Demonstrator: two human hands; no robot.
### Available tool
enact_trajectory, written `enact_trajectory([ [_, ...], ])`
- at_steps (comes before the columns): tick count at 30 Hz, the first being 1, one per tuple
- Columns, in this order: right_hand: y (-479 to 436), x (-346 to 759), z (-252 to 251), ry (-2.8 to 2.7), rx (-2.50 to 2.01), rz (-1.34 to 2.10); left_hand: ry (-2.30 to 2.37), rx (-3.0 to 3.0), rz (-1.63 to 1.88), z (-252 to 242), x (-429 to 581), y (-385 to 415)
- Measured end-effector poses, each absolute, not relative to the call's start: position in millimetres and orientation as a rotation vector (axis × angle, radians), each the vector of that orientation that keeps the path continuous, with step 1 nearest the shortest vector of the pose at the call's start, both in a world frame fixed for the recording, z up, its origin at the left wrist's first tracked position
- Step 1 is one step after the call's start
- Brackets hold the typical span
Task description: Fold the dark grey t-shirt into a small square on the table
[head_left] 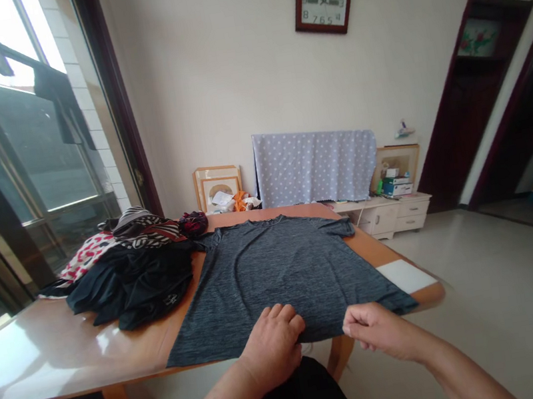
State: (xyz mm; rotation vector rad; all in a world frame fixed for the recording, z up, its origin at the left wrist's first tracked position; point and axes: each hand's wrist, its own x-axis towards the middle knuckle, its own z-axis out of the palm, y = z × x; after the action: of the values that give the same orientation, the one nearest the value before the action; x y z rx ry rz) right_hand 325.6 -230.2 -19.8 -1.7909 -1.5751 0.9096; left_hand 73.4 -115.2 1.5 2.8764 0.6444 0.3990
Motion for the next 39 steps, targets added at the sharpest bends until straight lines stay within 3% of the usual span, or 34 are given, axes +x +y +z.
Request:
enact_trajectory([
  [10, -226.7, 256.1, -43.5, -1.734, -1.846, 0.355, 0.687, 2.370, 0.523, -4.9, 73.3, -83.6],
  [19, -204.8, 243.3, -54.8, -1.924, -1.794, -0.143, 0.685, 2.323, 0.571, -4.2, 72.3, -83.8],
  [30, -226.3, 242.1, -46.4, -2.009, -1.721, -0.094, 0.790, 2.542, 0.697, -2.2, 65.7, -75.9],
  [39, -236.5, 244.6, -50.1, -1.816, -1.647, 0.096, 0.949, 2.702, 0.585, -14.7, 57.9, -80.1],
])
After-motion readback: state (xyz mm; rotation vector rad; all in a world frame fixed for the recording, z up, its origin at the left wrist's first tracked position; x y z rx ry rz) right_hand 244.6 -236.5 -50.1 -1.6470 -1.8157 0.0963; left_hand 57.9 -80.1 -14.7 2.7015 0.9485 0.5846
